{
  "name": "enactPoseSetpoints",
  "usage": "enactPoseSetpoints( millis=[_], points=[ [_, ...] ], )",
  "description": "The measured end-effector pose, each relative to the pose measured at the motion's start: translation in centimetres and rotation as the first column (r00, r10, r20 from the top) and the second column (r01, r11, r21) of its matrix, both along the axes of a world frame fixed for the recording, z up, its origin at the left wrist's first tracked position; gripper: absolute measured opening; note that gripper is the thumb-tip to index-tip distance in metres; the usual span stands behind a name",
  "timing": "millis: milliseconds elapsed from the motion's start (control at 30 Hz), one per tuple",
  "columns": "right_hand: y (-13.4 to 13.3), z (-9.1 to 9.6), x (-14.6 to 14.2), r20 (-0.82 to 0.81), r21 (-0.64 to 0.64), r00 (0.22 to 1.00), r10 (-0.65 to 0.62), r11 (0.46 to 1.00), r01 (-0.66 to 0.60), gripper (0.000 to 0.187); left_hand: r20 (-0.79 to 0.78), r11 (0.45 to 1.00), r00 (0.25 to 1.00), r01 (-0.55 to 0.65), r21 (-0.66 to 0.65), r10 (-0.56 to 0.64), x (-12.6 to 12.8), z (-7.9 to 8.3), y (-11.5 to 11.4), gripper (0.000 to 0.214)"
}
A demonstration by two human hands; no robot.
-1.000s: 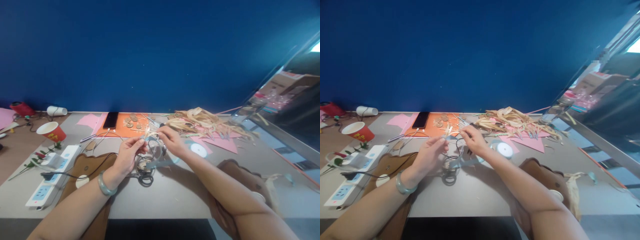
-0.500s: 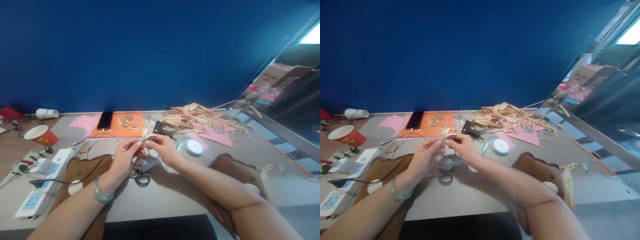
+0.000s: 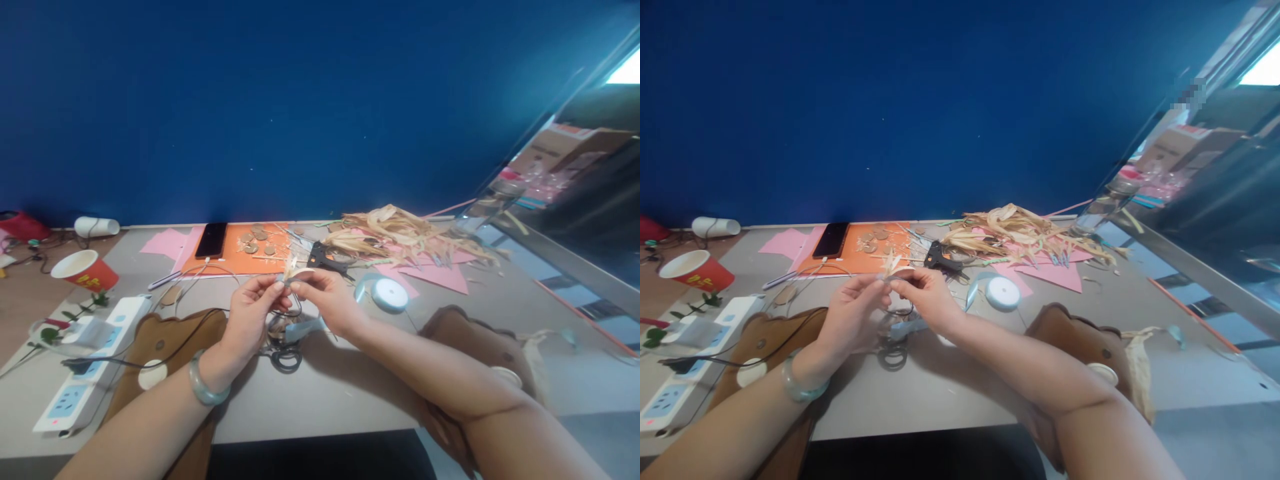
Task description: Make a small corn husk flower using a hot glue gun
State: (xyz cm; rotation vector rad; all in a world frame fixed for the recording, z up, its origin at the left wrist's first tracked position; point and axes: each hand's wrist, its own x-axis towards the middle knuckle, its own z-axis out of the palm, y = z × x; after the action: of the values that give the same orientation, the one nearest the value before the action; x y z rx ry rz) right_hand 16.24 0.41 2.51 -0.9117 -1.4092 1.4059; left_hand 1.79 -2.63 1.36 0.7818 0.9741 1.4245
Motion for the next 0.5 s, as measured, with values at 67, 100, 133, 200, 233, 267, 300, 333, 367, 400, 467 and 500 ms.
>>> enactPoseSetpoints(
  millis=[67,100,133,200,233,267,300,333,367,400,467,500],
  points=[
    [-0.01,-0.06,-0.01,-0.012,-0.014,1.0,0.005,1.0,-0.006,0.011,-0.003,1.0,1.0,-0.004,0.007,0.004,0.01,-0.03,-0.02,0.023],
    [-0.01,-0.1,-0.01,-0.013,-0.018,1.0,0.01,1.0,-0.01,0.011,-0.005,1.0,1.0,-0.008,0.01,0.008,0.02,-0.03,-0.04,0.023],
    [0.0,-0.14,0.0,-0.012,-0.021,1.0,0.016,1.0,-0.016,0.012,-0.008,1.0,1.0,-0.009,0.012,0.01,0.04,0.0,-0.05,0.023],
    [0.03,-0.22,0.02,-0.017,-0.028,0.999,0.027,0.999,-0.027,0.013,-0.018,1.0,1.0,-0.014,0.014,0.015,0.07,0.07,-0.08,0.023],
    [0.04,-0.25,0.04,-0.022,-0.033,0.999,0.03,0.999,-0.031,0.014,-0.024,1.0,1.0,-0.016,0.015,0.016,0.08,0.11,-0.1,0.023],
    [0.06,-0.26,0.04,-0.026,-0.037,0.999,0.035,0.999,-0.036,0.015,-0.031,1.0,0.999,-0.018,0.018,0.019,0.09,0.16,-0.11,0.023],
    [0.07,-0.26,0.05,-0.027,-0.042,0.999,0.04,0.998,-0.042,0.015,-0.039,1.0,0.999,-0.019,0.021,0.02,0.08,0.19,-0.12,0.023],
    [0.07,-0.25,0.06,-0.028,-0.047,0.999,0.045,0.998,-0.047,0.016,-0.047,0.999,0.999,-0.021,0.024,0.022,0.06,0.23,-0.13,0.023],
    [0.08,-0.23,0.06,-0.03,-0.051,0.998,0.051,0.997,-0.052,0.016,-0.058,0.999,0.998,-0.024,0.028,0.025,0.02,0.26,-0.13,0.023],
    [0.08,-0.2,0.06,-0.03,-0.054,0.998,0.058,0.997,-0.059,0.015,-0.073,0.999,0.997,-0.026,0.034,0.028,-0.02,0.28,-0.13,0.023],
    [0.07,-0.13,0.06,-0.035,-0.055,0.997,0.07,0.996,-0.072,0.014,-0.109,0.998,0.993,-0.033,0.054,0.039,-0.12,0.32,-0.11,0.023],
    [0.06,-0.08,0.05,-0.037,-0.055,0.997,0.075,0.996,-0.077,0.014,-0.126,0.997,0.991,-0.037,0.065,0.045,-0.17,0.33,-0.1,0.023]
  ],
)
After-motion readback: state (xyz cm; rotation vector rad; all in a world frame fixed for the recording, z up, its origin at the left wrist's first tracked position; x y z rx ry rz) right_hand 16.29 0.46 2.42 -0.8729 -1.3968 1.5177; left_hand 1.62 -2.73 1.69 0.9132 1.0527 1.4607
